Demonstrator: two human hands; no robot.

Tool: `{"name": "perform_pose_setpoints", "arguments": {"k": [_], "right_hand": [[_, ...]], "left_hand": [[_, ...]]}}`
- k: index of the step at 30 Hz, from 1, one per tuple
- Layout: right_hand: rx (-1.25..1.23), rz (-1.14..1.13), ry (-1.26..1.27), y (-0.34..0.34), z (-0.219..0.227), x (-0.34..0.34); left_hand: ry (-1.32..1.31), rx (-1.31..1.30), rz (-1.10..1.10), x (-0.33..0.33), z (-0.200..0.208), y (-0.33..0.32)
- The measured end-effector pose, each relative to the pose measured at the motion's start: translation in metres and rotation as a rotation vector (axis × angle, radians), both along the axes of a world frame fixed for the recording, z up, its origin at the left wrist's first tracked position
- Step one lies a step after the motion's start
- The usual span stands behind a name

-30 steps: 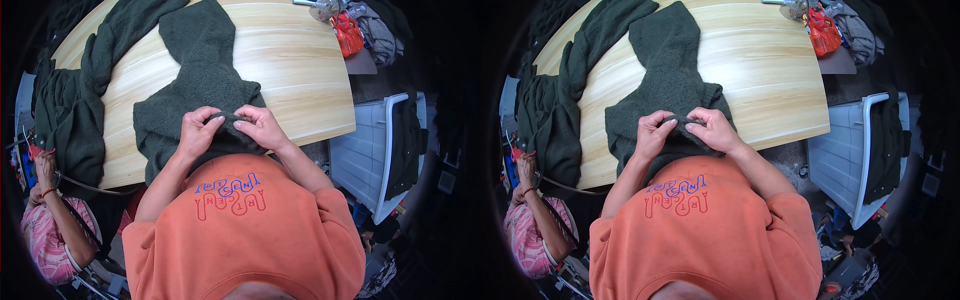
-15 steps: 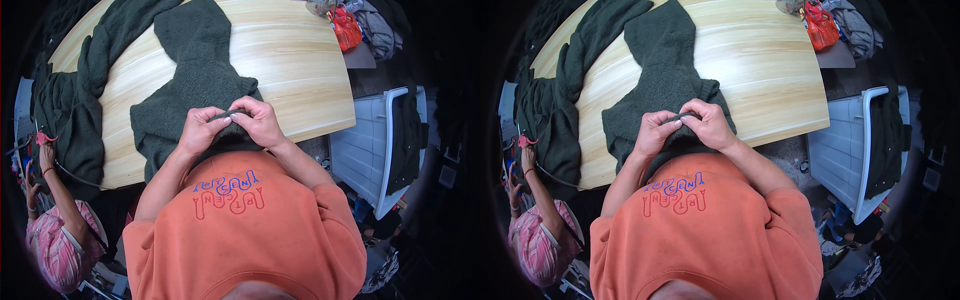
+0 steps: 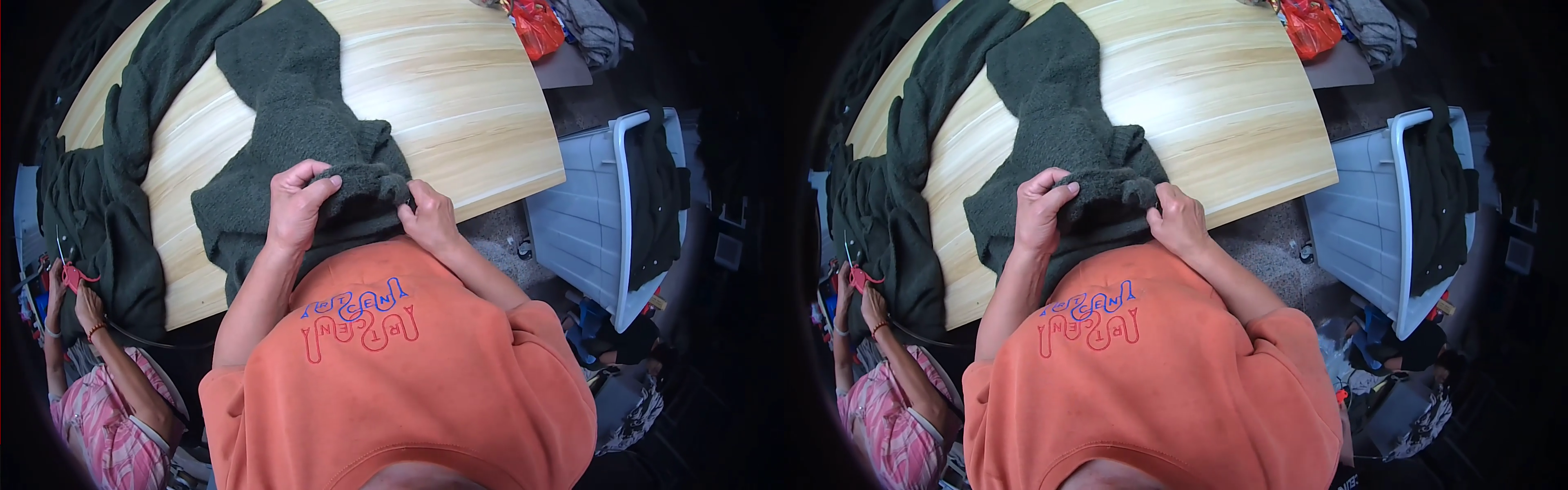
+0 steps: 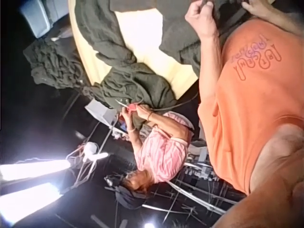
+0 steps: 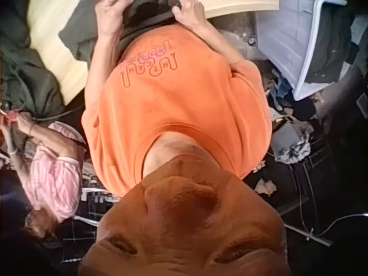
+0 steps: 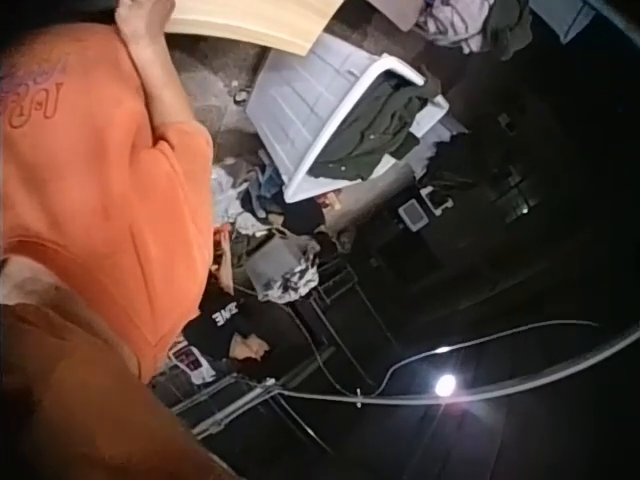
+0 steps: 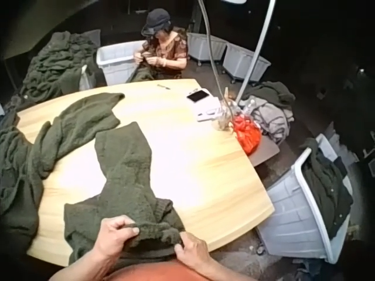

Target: Trimming loose threads from green knitted garments using scissors.

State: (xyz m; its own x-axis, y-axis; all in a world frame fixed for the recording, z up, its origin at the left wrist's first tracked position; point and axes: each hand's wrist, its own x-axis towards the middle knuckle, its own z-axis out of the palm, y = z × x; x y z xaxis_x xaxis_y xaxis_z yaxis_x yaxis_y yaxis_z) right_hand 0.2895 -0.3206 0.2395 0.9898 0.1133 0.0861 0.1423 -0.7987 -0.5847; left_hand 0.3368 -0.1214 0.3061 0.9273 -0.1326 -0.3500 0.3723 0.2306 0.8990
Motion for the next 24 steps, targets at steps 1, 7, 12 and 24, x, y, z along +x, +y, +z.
{"name": "perform_pose_setpoints", "arguments": {"k": [1,7,12,24], "right_hand": [[-0.002,-0.018,-0.012,-0.003,-0.001,-0.001],[1.444,-0.433,0.605,-0.009,-0.013,0.006],[0.642,-0.266,-0.084,0.017,0.033,-0.003],[0.549,-0.41,0.168,0.012,-0.036,-0.009]], "left_hand": [[0.006,0.044,-0.021,0.001,0.001,0.001],[-0.083,0.162,-0.068,0.006,-0.007,0.007],[0.038,-0.021,-0.041,0.002,-0.008,0.002],[-0.051,-0.094,-0.165,0.006,-0.002,-0.029]]}}
